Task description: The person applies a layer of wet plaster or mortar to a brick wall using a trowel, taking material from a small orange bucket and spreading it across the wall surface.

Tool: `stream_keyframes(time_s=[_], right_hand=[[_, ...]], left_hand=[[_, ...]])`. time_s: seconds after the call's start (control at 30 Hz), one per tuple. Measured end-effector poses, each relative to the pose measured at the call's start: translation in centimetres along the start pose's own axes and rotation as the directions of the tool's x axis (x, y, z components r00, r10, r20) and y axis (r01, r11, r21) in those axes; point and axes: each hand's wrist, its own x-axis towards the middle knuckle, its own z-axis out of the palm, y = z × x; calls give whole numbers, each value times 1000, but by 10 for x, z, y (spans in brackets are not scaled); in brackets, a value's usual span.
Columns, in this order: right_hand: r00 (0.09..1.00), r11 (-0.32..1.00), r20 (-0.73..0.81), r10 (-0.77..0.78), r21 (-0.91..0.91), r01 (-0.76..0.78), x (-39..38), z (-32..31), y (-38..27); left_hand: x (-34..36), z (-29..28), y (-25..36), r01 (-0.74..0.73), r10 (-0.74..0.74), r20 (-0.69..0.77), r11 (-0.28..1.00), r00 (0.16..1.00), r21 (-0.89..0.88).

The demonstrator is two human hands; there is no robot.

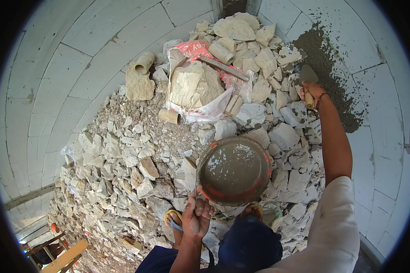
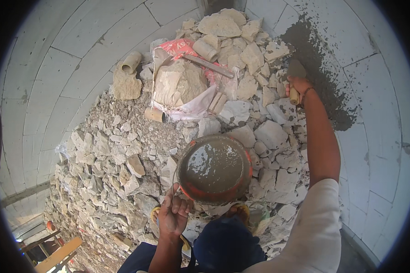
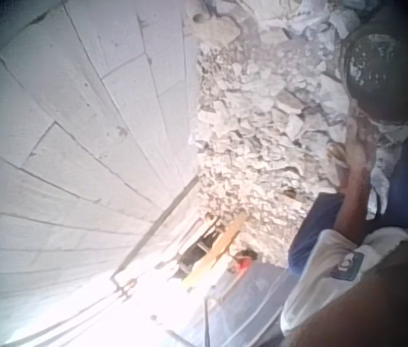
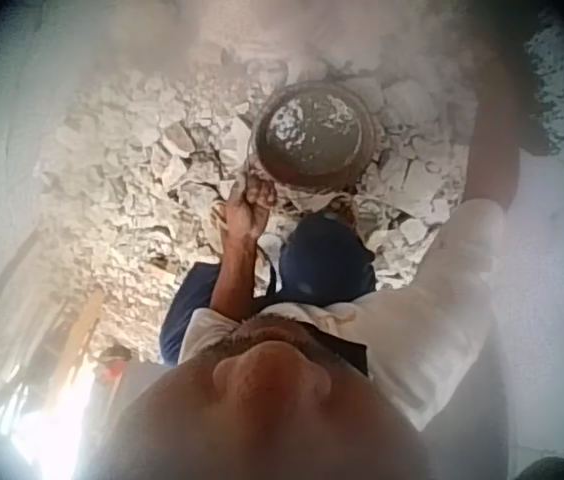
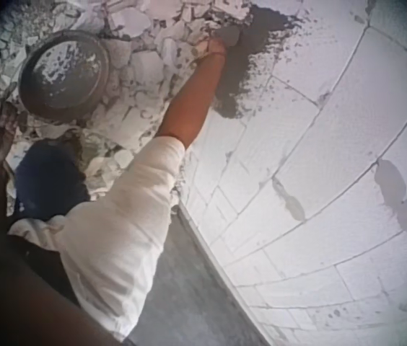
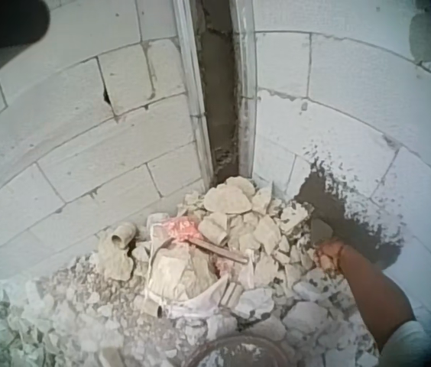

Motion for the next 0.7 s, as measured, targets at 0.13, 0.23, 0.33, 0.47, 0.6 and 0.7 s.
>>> stream_keyframes(time_s=[0.13,0.23,0.33,0.47,0.6,0.7], right_hand=[[996,992,78,45,-120,-36,38,16,-14],[999,963,29,-42,-264,48,8,42,-14],[866,683,342,-366,-533,499,-70,50,-10],[429,184,552,-715,-443,877,-115,53,17],[982,896,86,-166,-404,186,-55,48,12],[981,665,62,-184,-727,170,-19,77,17]], left_hand=[[1,-1,-1,-9,10,34,1000,999,-28],[2,-1,-1,-24,23,55,1000,998,7],[0,1,-1,-2,2,-4,1000,1000,10],[-1,6,-2,1,-1,24,1000,1000,4],[-3,9,-3,-33,33,27,999,999,10],[-1,9,-6,-39,39,38,999,999,6]])
